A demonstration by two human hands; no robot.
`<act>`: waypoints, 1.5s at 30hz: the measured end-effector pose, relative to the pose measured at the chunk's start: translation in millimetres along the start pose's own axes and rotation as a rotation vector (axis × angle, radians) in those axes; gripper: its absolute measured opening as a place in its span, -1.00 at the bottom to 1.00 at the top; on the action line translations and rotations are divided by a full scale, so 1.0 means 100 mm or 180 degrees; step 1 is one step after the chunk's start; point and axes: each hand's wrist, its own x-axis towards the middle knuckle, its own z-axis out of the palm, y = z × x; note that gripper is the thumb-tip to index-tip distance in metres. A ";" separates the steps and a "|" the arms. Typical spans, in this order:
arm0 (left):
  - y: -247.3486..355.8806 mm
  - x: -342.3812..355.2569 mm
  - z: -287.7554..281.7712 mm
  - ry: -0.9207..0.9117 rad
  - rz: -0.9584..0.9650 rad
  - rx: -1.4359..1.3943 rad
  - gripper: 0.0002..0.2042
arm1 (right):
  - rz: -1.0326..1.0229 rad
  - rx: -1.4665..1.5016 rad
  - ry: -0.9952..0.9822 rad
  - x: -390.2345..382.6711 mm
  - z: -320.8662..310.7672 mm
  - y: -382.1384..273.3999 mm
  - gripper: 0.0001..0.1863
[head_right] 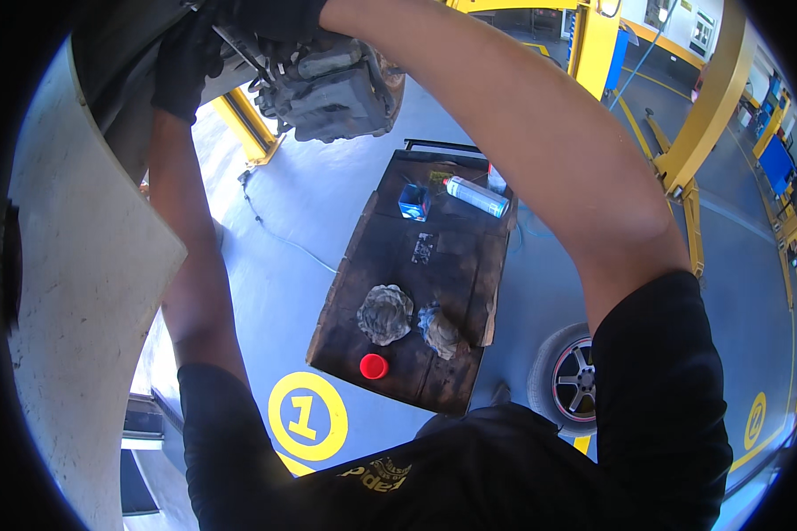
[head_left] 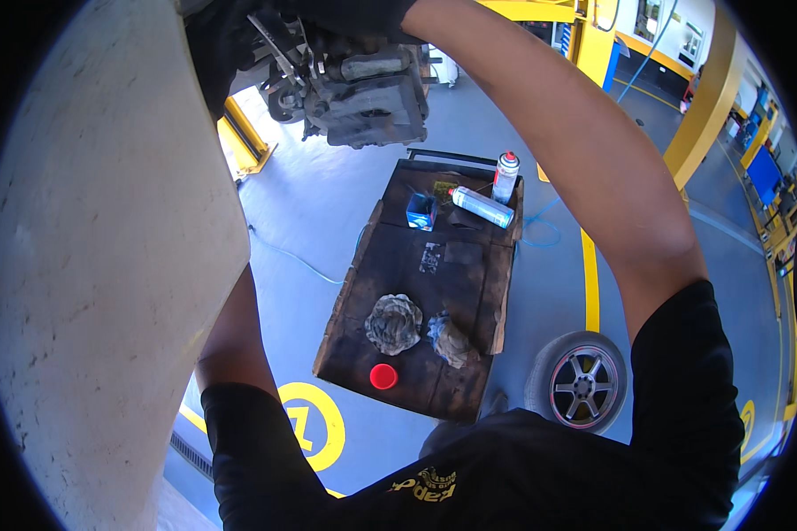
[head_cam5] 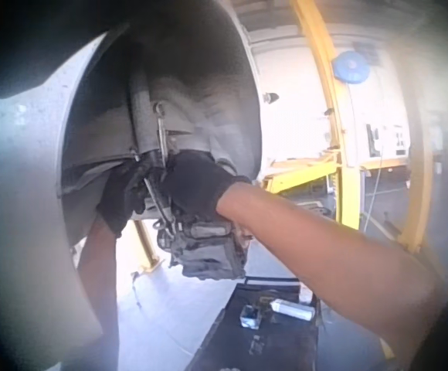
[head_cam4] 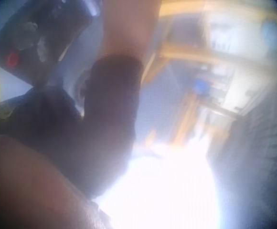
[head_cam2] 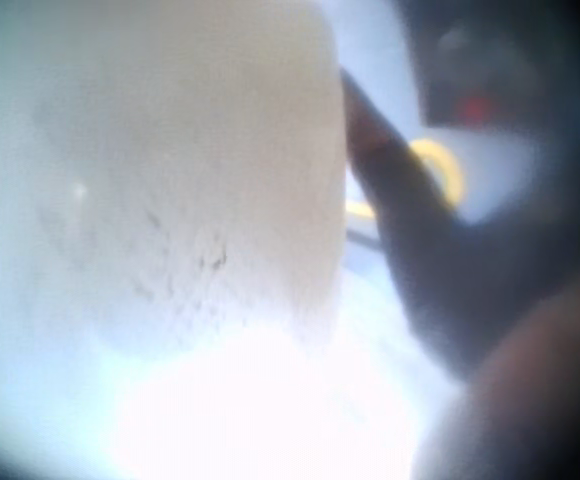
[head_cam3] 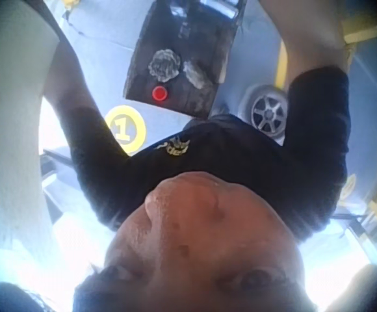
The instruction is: The person removes bolts from a car's brake caliper using a wrench, then cleans the brake pads with a spray can and a rag. The person places the cleaned brake pads onto the brake rotor.
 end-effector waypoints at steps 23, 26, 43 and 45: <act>0.07 -0.07 0.13 -0.0004 0.1196 0.0937 -0.73 | -0.0090 -0.0234 0.0138 -0.34 -0.16 -0.12 -0.47; 0.18 -0.63 0.06 0.0513 0.3125 0.4138 -0.53 | 0.0163 -0.0276 0.0094 -0.25 -0.02 -0.06 -0.45; -0.21 -1.02 -0.47 0.0356 0.2643 0.2831 -0.71 | -0.0240 -0.0582 0.1036 -0.15 0.41 0.26 -0.50; -0.12 -0.83 -0.42 0.0268 0.2530 0.2790 -0.66 | -0.0199 -0.0633 0.0999 -0.14 0.43 0.27 -0.50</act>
